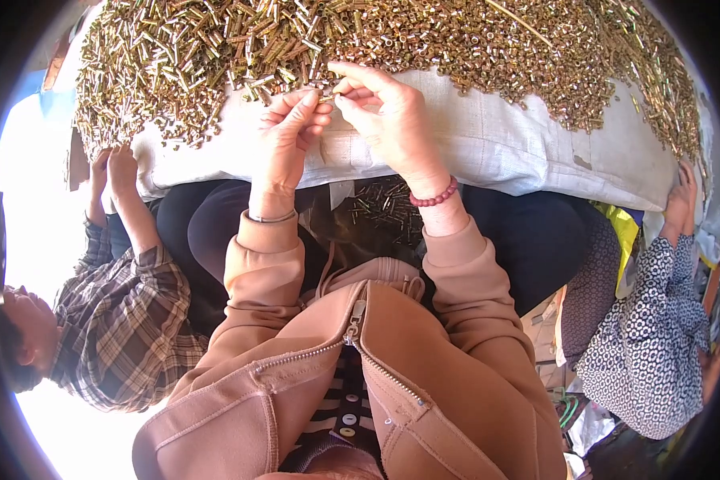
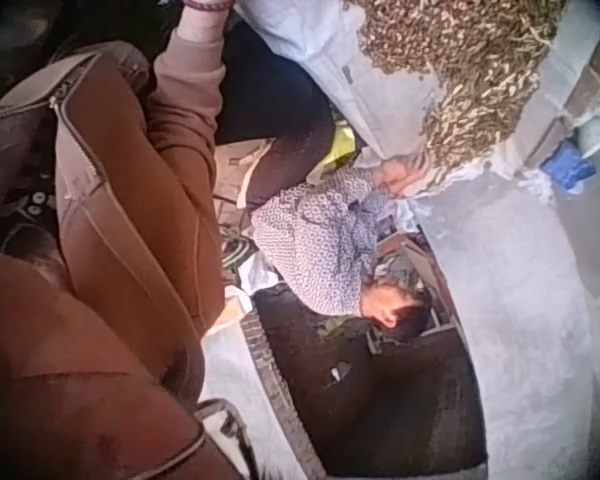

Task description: The person repeatedly assembles small metal fasteners by picking up metal sleeves and inserting small metal pins into them by hand.

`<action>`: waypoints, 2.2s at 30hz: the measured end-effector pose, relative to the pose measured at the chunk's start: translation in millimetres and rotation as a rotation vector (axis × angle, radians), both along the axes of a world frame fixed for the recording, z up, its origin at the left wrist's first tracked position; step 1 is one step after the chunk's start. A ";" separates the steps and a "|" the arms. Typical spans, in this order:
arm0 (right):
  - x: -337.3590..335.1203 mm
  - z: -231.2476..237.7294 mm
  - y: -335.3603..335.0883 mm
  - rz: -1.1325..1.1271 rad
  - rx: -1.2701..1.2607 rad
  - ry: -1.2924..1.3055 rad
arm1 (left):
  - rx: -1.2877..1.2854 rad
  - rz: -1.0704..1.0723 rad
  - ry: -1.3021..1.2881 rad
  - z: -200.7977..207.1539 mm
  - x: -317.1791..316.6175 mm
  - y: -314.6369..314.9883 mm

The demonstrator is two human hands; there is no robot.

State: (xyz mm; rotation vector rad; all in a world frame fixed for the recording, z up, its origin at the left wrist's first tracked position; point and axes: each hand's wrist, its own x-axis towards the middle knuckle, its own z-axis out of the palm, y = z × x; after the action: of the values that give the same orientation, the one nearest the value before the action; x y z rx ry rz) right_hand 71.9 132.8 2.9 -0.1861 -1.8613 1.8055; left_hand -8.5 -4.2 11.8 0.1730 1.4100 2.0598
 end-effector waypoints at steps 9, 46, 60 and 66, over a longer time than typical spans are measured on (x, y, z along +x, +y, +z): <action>-4.2 -6.0 -13.8 -0.213 0.596 -0.119 | -0.308 0.084 0.465 -19.1 2.8 13.0; -14.1 -16.2 -10.0 -0.187 0.068 -0.120 | 0.004 -0.001 0.041 -19.3 -21.1 -4.3; -8.8 -1.9 -20.5 0.447 -0.839 0.026 | 0.133 -0.088 0.092 -6.0 6.3 0.7; -8.5 6.1 -26.3 0.506 -1.056 0.027 | 0.145 -0.085 0.153 -3.4 7.9 -1.8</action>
State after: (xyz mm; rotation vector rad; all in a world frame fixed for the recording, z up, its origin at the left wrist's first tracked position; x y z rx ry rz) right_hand 63.3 106.5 9.0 -0.0539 -0.7810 2.9653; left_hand -0.7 -5.9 8.4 0.4517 1.3169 2.1151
